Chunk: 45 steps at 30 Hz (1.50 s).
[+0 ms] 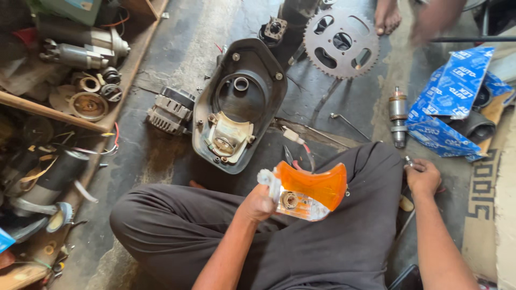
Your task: The person sits on the floor and uses a screwdriver and pliers to remove an orange plastic cover from a motorcycle headlight assembly. They then use a brush to clean the interior of the headlight housing.
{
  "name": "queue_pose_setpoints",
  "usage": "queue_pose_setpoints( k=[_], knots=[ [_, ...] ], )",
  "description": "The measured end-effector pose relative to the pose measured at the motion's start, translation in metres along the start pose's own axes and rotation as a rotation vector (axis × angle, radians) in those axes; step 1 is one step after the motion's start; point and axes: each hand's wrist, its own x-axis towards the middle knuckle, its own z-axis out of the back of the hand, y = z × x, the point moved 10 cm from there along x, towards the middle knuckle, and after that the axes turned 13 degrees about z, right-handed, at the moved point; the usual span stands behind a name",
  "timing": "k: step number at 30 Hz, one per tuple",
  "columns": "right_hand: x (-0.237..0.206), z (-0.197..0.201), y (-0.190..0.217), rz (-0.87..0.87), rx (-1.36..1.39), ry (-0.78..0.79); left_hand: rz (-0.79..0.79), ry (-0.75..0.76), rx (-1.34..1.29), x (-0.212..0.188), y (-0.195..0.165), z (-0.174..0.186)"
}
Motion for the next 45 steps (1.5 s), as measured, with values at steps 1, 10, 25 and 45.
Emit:
queue_pose_setpoints(
  k=[1, 10, 25, 45],
  knots=[
    [0.000, -0.004, 0.000, 0.016, -0.039, 0.015, -0.007, 0.028, 0.090, -0.001, -0.011, -0.013],
    [-0.031, 0.027, 0.030, 0.120, 0.712, -0.225, -0.357, -0.248, 1.241, -0.012, -0.108, -0.131],
    [-0.175, -0.185, 0.138, -0.328, 1.577, 0.577, -0.528, -0.252, 2.322, 0.021, -0.046, -0.182],
    [-0.125, -0.186, 0.205, 0.726, -0.530, 0.685, -0.268, -0.554, 0.058, -0.038, -0.065, 0.049]
  ],
)
